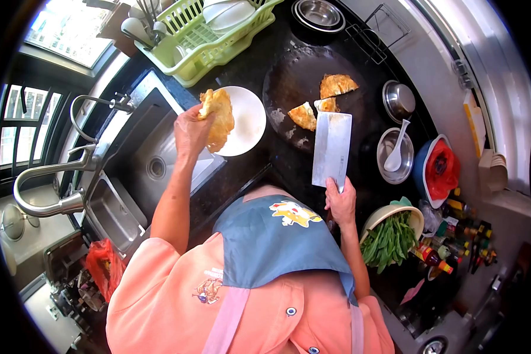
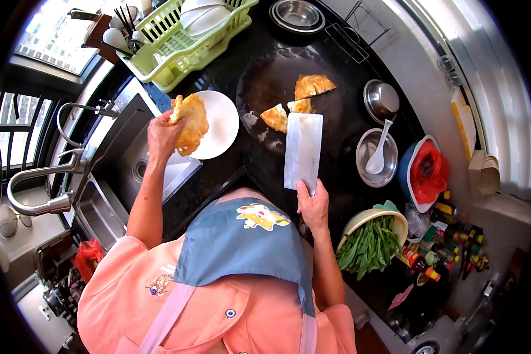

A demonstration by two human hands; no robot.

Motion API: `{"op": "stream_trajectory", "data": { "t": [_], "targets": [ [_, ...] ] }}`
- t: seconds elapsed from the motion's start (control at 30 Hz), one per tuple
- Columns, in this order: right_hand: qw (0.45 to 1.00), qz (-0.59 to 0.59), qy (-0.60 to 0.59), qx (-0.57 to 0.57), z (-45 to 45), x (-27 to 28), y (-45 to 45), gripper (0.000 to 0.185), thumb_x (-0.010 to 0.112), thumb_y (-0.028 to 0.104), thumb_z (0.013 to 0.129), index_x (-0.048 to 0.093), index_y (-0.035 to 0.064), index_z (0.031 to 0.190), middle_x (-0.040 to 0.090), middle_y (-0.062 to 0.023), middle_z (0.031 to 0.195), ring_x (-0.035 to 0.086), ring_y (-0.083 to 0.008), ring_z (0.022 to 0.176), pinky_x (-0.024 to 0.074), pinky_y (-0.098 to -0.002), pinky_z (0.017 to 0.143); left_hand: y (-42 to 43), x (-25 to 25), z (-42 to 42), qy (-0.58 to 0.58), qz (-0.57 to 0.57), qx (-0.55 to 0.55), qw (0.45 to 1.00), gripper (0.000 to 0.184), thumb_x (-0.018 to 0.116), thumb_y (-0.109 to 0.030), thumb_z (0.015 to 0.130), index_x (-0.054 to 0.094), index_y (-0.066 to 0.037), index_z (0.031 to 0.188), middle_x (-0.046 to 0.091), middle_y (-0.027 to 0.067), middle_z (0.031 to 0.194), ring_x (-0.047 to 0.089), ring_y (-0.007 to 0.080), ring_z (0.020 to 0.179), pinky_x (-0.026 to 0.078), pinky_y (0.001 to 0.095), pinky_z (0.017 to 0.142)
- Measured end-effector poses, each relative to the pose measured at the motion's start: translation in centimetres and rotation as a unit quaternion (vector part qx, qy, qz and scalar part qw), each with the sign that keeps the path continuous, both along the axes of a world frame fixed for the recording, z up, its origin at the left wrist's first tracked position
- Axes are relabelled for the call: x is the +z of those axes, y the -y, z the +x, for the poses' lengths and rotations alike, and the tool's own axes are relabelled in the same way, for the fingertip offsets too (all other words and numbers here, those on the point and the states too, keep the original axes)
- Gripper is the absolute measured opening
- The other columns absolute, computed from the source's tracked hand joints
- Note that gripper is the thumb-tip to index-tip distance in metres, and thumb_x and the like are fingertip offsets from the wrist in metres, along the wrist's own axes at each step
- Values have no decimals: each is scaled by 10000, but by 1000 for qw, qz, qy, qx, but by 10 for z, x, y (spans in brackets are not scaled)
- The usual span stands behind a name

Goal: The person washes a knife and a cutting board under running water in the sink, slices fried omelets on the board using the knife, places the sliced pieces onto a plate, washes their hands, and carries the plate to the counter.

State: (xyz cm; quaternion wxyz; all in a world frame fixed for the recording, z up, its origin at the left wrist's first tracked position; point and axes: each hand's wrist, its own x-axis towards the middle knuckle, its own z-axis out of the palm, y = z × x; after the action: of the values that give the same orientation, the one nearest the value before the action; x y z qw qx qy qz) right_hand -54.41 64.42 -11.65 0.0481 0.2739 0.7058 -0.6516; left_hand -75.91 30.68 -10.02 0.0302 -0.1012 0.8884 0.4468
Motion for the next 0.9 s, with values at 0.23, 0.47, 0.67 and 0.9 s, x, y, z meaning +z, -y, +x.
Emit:
{"op": "stream_trajectory", "data": {
  "t": [0.23,0.47,0.67,0.9],
  "targets": [
    [1000,-2,-2,4,-1,-2,0,304,665,285,1004,601,-4,1073,543,2,689,490,-68,493,427,-242,434,23,7,4,-1,-38,-7,999,344,729,-223,860,773,-93,1176,787,103,900,761,198,805,576,325,780],
    [1000,-9,0,-4,-1,-1,-2,283,661,276,1008,603,5,1068,540,8,688,481,-63,491,421,-241,434,8,6,0,15,54,-31,998,341,738,-179,861,764,-45,1174,786,72,904,732,119,802,567,296,773],
    [1000,2,-12,-28,8,1,-8,286,663,283,1010,600,10,1073,533,13,680,471,-60,478,416,-243,421,-57,26,-32,59,202,-101,972,366,753,-176,870,744,-11,1197,765,52,957,699,109,825,551,278,784],
    [998,11,-9,-68,12,5,-6,271,659,274,1011,604,19,1085,528,18,670,469,-59,476,416,-241,422,-186,4,-106,145,497,-75,852,335,764,-106,908,686,40,1200,743,110,1062,734,183,887,591,309,807]
  ]
}}
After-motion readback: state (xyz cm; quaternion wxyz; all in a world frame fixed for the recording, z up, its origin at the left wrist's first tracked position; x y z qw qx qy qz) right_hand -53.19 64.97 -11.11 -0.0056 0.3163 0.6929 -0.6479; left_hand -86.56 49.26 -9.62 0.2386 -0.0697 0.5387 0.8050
